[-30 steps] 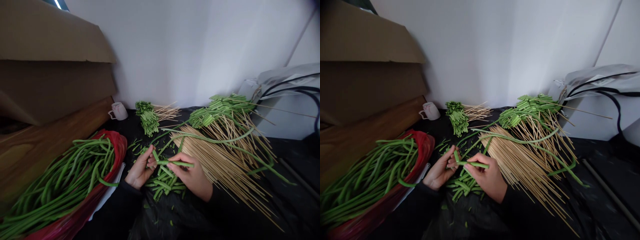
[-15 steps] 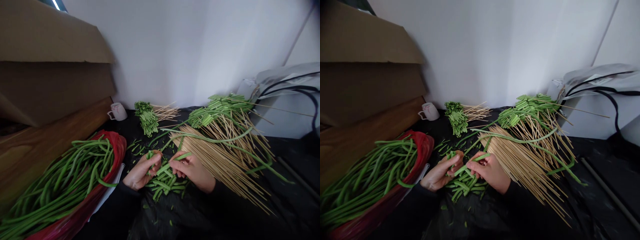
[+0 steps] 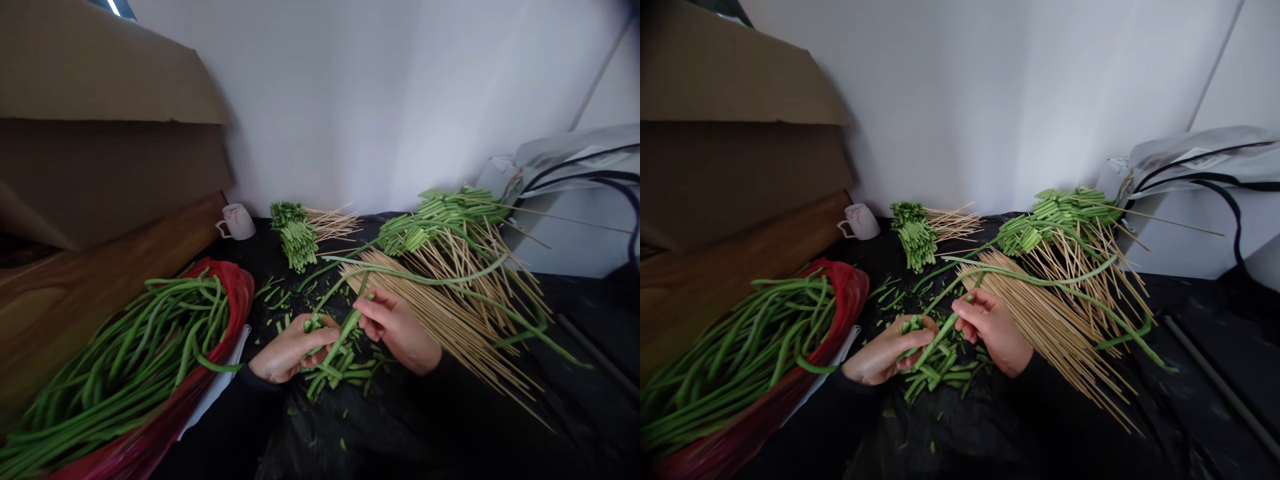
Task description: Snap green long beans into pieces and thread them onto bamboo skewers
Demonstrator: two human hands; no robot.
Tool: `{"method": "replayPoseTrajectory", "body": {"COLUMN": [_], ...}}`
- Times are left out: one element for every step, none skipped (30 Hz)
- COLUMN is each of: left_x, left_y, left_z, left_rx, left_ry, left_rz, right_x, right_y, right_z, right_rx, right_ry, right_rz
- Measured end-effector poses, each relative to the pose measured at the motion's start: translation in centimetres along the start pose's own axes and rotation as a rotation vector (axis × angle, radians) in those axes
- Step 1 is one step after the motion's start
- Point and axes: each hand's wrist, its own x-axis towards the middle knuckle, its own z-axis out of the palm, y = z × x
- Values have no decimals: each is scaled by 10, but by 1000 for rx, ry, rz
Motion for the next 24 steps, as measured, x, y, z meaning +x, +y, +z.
{"method": "replayPoseTrajectory", "body": {"left_x": [0,0,0,1,1,0,0,0,0,0,0,0,1,1,2,2,3,4,4,5,6,7,8,9], "left_y": [0,-1,-2,-2,-3,-3,-4,-4,-4,-3,-3,-3,-3,-3,-4,-4,-4,-4,-4,-5,-5,-5,-5,-5], "left_z": [0,0,0,0,0,0,0,0,0,1,1,2,2,3,4,6,7,8,9,10,11,11,10,9], "left_rx": [23,52,84,115,142,166,187,202,211,210,197,173,137,90,40,-8,-52,-88,-115,-134,-151,-172,-199,-231], "left_ry": [-4,-10,-15,-15,-11,-2,10,21,30,36,46,61,81,105,136,170,202,230,252,269,283,298,317,340], "left_rz": [9,22,32,37,37,37,37,40,45,52,58,64,71,79,87,95,104,114,126,139,153,169,188,207], "right_x": [0,1,0,0,0,-1,-1,-2,-2,-2,-2,-1,-1,0,0,0,0,1,1,0,0,-1,-2,-4], "right_y": [1,1,2,2,3,3,3,2,2,2,2,3,3,3,3,3,3,3,3,3,4,4,5,6], "right_z": [-1,-1,0,0,1,1,2,2,2,2,2,1,1,0,0,0,0,1,1,2,3,4,5,8], "right_rx": [-17,-37,-55,-72,-87,-99,-108,-116,-123,-128,-132,-134,-134,-132,-129,-128,-129,-133,-141,-155,-171,-192,-220,-254], "right_ry": [3,2,-4,-13,-23,-31,-37,-40,-41,-39,-35,-28,-22,-17,-14,-12,-13,-15,-19,-19,-15,-13,-13,-18], "right_rz": [-1,-2,-4,-6,-10,-14,-18,-21,-23,-24,-25,-26,-25,-26,-27,-29,-28,-28,-29,-33,-37,-43,-48,-50]}}
